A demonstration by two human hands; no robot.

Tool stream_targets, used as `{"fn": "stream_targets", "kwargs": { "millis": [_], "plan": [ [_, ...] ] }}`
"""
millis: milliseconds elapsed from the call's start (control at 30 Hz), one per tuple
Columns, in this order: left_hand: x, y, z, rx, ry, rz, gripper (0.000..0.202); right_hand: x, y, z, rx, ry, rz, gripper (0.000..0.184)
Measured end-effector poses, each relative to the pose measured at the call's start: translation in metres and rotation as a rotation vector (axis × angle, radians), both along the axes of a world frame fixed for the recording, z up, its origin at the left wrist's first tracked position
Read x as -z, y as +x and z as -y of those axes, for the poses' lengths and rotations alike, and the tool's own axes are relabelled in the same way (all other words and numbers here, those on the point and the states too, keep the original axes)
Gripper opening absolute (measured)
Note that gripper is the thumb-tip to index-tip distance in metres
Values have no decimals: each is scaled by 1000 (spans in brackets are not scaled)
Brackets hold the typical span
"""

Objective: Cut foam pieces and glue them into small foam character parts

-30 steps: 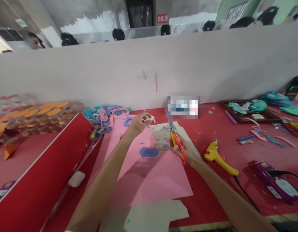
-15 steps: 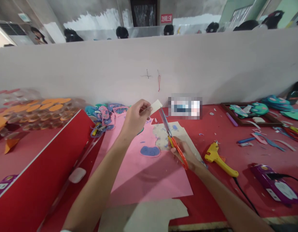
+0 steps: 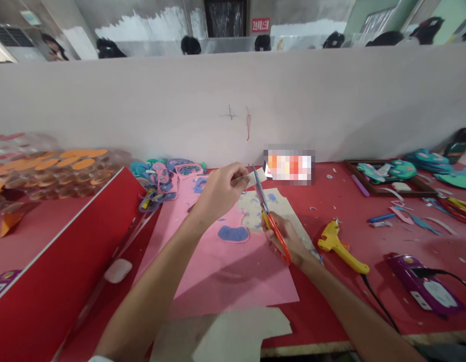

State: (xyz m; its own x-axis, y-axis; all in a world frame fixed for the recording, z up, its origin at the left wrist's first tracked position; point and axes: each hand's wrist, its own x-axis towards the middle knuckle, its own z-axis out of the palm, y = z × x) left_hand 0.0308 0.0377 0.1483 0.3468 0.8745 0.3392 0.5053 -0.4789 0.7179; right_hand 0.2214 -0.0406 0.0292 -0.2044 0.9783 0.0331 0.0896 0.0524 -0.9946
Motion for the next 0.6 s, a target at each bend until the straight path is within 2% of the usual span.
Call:
{"fn": "stream_targets", "kwargs": {
  "millis": [133, 300, 600],
  "plan": [
    [0, 0, -1, -6, 4, -1, 13, -2, 0, -1, 4, 36, 42, 45],
    [-1, 0, -1, -21, 3, -8, 15, 6, 2, -5, 48, 62, 87, 43],
    [-7, 2, 6, -56, 22, -40, 14, 5, 1, -3, 120, 20, 130, 40]
  ]
}}
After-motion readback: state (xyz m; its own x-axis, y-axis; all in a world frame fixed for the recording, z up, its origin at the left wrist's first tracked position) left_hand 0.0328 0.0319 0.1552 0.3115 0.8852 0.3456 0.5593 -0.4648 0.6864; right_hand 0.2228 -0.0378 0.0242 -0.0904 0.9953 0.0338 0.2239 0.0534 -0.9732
